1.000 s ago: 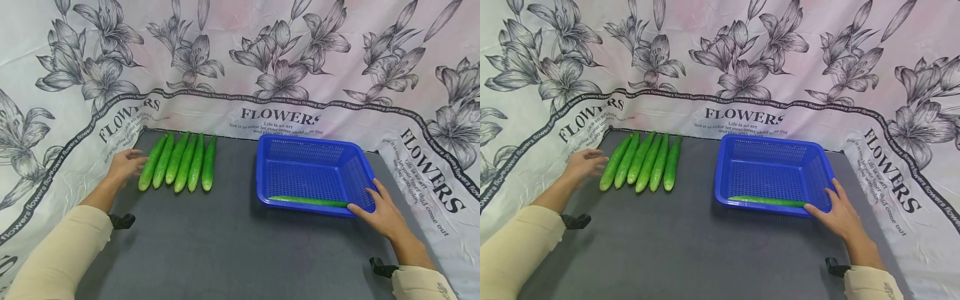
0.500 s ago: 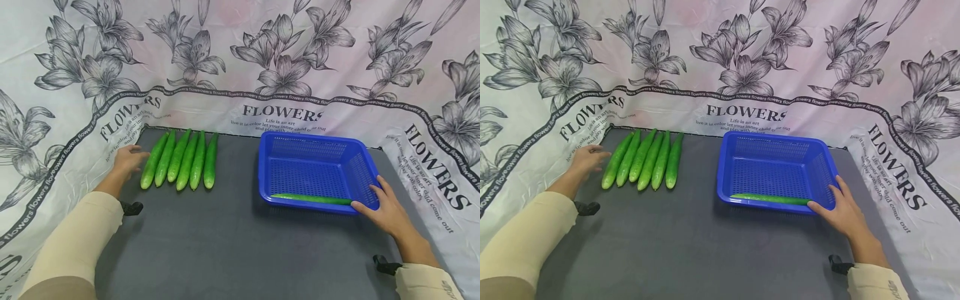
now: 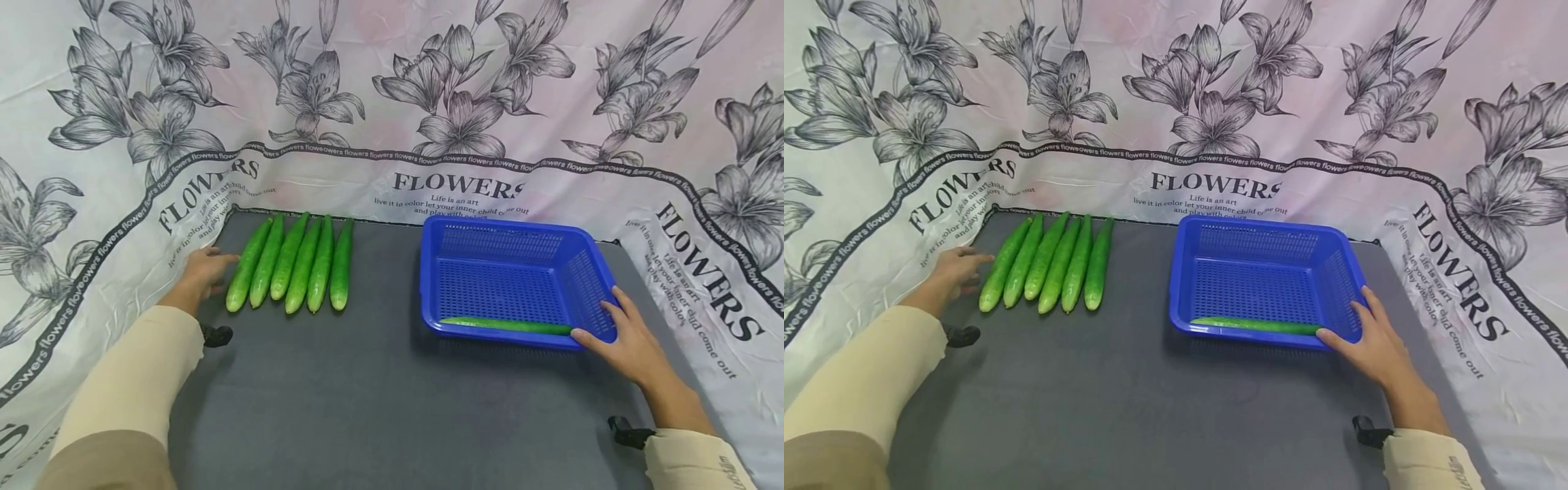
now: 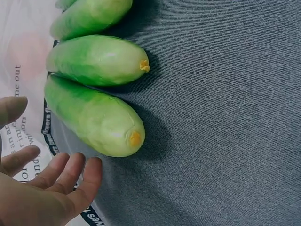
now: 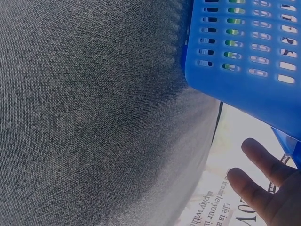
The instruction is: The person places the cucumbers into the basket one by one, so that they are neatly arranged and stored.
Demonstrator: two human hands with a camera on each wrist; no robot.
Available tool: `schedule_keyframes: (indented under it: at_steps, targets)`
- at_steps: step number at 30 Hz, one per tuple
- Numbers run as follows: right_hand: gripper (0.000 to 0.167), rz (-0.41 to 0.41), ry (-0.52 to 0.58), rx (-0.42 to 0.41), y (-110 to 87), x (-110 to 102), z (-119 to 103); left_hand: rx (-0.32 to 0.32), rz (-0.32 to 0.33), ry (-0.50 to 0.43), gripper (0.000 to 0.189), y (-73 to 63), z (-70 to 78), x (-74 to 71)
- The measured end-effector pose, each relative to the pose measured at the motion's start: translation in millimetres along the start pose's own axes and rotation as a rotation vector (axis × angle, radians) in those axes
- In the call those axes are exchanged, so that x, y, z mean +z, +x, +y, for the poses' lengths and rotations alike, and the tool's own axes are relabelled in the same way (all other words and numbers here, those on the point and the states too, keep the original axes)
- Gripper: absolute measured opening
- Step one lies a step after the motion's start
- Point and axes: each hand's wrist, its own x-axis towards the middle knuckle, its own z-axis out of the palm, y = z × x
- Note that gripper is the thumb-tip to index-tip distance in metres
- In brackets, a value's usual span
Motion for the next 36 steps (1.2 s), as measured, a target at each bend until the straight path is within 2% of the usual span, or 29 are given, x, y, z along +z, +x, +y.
schedule_keyframes:
  at_steps: [8,12,14,16,19,22,30,36]
  targets:
    - [0.091,-0.006,0.003,0.008,1.0,-1.2,0.4,-0.002,-0.039,0.049,0.078,13.7,2.3,7.4]
    - [0.092,-0.012,0.003,0.013,0.8,-1.3,0.2,0.001,-0.061,0.098,0.079,18.2,2.7,11.7]
    - [0.092,-0.013,0.004,0.014,0.9,-1.0,0.5,0.016,-0.064,0.153,0.078,20.0,1.6,13.8]
    - [0.091,-0.013,0.006,0.012,1.3,-0.7,0.9,0.035,-0.062,0.199,0.077,21.2,0.4,16.3]
    - [0.091,-0.013,0.01,0.009,1.7,-0.3,1.2,0.052,-0.027,0.27,0.073,21.3,-0.6,19.2]
    - [0.091,-0.01,0.012,0.005,1.4,-0.4,1.0,0.039,-0.012,0.295,0.069,20.0,-0.2,19.8]
    - [0.091,-0.012,0.014,0.012,0.6,-1.9,-2.2,-0.023,-0.141,0.255,0.069,20.3,0.8,10.0]
    - [0.092,-0.018,0.014,0.017,0.7,-2.4,-2.4,-0.085,-0.208,0.192,0.064,18.4,-0.5,2.8]
